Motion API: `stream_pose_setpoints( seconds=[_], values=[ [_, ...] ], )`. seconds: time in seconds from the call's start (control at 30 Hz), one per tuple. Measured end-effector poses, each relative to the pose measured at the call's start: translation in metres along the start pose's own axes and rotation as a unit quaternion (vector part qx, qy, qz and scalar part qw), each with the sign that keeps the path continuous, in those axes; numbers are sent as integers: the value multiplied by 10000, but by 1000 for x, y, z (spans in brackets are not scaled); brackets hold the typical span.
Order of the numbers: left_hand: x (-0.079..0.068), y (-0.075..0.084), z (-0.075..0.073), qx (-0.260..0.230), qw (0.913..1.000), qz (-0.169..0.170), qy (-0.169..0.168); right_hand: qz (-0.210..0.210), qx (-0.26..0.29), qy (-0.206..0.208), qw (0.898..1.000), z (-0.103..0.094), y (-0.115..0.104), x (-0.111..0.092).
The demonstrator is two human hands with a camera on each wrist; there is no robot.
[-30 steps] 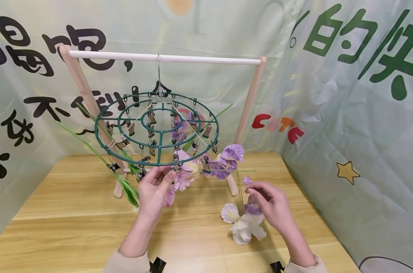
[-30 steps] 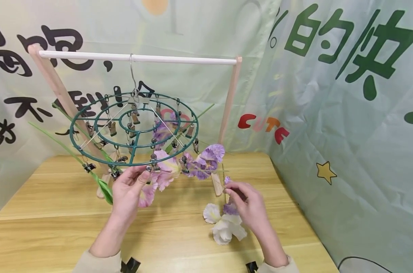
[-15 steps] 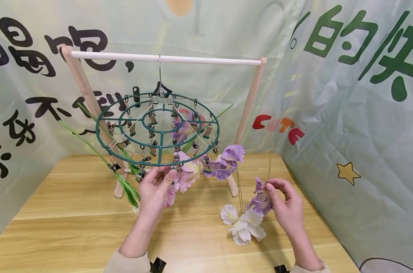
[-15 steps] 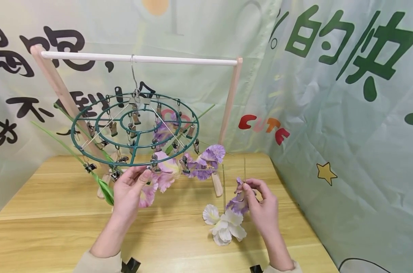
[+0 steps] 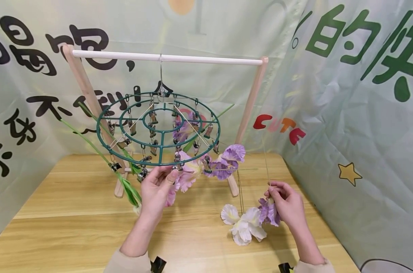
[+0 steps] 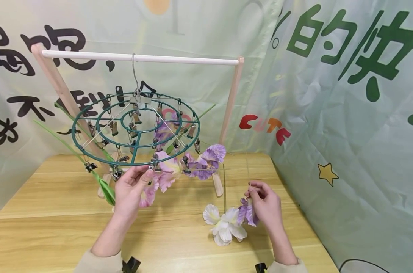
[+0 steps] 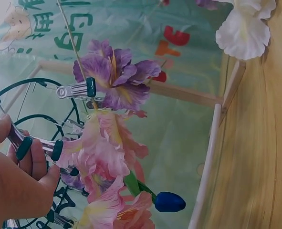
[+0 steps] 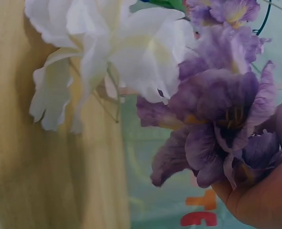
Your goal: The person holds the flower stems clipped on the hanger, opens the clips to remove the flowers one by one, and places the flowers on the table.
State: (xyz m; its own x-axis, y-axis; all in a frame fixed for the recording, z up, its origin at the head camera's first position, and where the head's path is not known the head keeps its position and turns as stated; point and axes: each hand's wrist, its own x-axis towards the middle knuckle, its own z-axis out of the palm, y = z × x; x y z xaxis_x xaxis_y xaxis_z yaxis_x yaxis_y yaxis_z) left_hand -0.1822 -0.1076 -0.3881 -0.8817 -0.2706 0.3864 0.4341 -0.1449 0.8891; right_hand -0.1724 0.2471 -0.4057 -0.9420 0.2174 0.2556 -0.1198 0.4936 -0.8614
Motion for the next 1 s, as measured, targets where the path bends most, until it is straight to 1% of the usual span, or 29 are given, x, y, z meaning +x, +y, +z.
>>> stream_pose_setpoints(
  seconds=[0.27,0.53,0.7,1.0],
  values=[
    [0,1,0,-41,10000,62,-38,537,-381,-474,9967,2,16,14],
    [-1,-1,1,-87,9997,197,-87,770,-473,-981,9911,9,33,26],
    [-1,-1,1,-107,9997,183,-134,844,-539,-1186,9879,14,42,33],
    [-2,-2,1,-126,9996,175,-156,769,-614,-1514,9836,28,50,42]
  ],
)
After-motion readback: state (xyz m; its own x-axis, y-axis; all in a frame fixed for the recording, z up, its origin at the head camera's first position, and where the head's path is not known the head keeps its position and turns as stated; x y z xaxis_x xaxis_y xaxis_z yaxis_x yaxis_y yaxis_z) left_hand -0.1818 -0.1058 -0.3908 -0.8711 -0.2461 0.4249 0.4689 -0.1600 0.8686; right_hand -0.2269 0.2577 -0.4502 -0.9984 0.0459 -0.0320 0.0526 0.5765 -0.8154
